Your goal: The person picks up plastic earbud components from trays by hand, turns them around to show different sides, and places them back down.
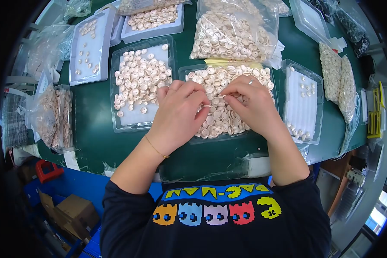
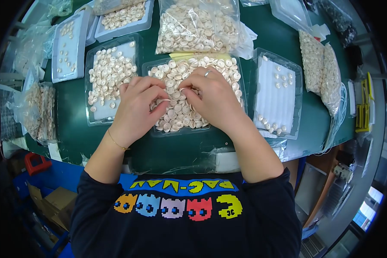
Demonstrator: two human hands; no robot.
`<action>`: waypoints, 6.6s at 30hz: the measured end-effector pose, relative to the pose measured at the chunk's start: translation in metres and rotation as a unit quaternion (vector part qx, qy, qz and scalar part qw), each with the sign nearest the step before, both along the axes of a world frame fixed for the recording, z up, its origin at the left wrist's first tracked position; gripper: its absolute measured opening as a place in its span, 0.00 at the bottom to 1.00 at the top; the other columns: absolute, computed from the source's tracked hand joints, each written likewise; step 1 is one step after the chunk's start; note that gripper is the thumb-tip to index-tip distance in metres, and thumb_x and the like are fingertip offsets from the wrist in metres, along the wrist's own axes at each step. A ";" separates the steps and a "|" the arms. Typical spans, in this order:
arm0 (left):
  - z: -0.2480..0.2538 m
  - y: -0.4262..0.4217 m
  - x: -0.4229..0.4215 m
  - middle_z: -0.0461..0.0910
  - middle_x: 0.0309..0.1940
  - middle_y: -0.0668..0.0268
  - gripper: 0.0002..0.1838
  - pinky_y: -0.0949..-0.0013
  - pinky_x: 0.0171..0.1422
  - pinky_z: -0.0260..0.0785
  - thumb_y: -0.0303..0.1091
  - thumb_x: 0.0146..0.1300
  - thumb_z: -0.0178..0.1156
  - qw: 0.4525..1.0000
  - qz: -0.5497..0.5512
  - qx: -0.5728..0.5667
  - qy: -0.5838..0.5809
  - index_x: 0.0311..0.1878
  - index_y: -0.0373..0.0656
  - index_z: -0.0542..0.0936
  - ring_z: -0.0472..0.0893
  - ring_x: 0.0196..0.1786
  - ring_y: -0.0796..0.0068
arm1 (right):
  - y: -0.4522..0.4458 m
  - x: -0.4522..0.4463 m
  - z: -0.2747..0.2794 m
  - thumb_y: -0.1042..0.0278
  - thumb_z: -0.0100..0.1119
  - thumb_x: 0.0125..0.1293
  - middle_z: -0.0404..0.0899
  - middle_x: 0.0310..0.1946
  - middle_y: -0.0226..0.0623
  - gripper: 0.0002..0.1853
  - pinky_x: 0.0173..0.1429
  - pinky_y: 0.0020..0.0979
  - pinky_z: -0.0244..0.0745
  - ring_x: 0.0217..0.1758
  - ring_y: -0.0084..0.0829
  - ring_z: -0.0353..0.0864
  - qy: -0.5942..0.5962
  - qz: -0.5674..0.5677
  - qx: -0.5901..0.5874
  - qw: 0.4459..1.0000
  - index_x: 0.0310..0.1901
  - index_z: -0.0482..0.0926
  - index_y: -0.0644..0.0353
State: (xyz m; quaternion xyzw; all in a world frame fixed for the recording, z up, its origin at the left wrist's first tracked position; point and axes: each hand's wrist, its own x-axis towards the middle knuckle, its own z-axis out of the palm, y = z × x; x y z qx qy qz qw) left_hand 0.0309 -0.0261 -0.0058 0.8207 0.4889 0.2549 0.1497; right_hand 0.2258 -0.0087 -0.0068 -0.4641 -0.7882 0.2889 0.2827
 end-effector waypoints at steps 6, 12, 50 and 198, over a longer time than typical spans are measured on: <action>0.016 -0.004 -0.003 0.78 0.37 0.67 0.04 0.73 0.45 0.62 0.25 0.54 0.58 0.932 0.011 -0.251 -0.260 0.34 0.42 0.78 0.73 0.40 0.77 | -0.007 -0.003 0.011 0.79 0.57 0.57 0.78 0.34 0.34 0.06 0.41 0.23 0.72 0.36 0.23 0.76 0.297 -0.039 -0.225 0.927 0.37 0.77 0.66; 0.016 -0.009 -0.004 0.75 0.33 0.72 0.08 0.80 0.39 0.60 0.22 0.57 0.56 0.845 -0.044 -0.236 -0.478 0.40 0.38 0.78 0.70 0.33 0.84 | -0.015 -0.002 0.021 0.80 0.55 0.59 0.78 0.32 0.35 0.07 0.43 0.23 0.74 0.35 0.23 0.77 0.397 -0.012 -0.317 0.861 0.40 0.75 0.67; 0.010 -0.018 0.002 0.74 0.35 0.64 0.09 0.80 0.37 0.61 0.18 0.55 0.60 0.796 -0.088 -0.220 -0.558 0.39 0.36 0.73 0.70 0.33 0.83 | -0.033 -0.011 0.027 0.82 0.56 0.58 0.77 0.35 0.37 0.07 0.42 0.22 0.75 0.37 0.23 0.78 0.454 0.019 -0.267 0.850 0.40 0.73 0.68; 0.018 -0.018 0.002 0.75 0.30 0.66 0.08 0.81 0.32 0.63 0.31 0.65 0.52 0.549 -0.085 -0.516 -0.652 0.41 0.37 0.74 0.70 0.27 0.82 | -0.025 -0.010 0.030 0.79 0.53 0.60 0.78 0.31 0.44 0.06 0.38 0.27 0.78 0.33 0.31 0.80 0.561 0.054 -0.426 0.707 0.40 0.72 0.67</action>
